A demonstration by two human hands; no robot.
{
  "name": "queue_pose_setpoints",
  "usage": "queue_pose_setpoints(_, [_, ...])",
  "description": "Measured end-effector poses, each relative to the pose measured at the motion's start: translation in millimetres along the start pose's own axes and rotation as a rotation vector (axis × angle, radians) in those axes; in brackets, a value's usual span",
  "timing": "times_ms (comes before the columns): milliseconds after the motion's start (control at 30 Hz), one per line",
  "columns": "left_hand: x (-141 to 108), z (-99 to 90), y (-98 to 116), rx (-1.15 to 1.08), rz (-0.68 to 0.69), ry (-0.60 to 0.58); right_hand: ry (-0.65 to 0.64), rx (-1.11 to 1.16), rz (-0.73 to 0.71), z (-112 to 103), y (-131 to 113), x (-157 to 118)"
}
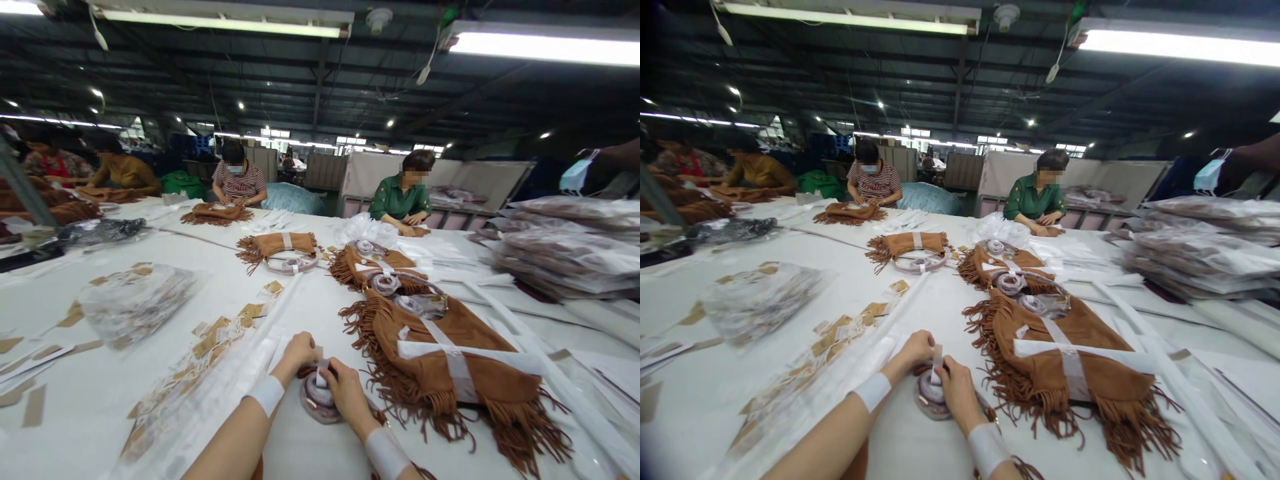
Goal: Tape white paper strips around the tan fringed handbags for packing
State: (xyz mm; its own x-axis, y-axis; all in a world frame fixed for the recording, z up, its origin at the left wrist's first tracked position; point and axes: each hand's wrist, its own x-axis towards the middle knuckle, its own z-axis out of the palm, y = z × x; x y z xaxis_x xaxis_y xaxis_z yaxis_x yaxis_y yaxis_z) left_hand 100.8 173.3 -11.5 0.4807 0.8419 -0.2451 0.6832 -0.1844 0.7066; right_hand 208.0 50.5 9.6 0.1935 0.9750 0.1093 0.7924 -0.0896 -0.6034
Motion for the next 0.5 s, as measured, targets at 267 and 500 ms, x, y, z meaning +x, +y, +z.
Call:
queue_pose_setpoints(267, [1.4,10.1,0.6,-0.112,0.063,-0.033,0.057,0.001,0.052,5.5,5.3,6.8])
queue_pose_setpoints(500, [4.8,16.8,-4.2,-0.337,0.038,0.004,0.092,-0.032,0.110,6.9,12.3,23.5])
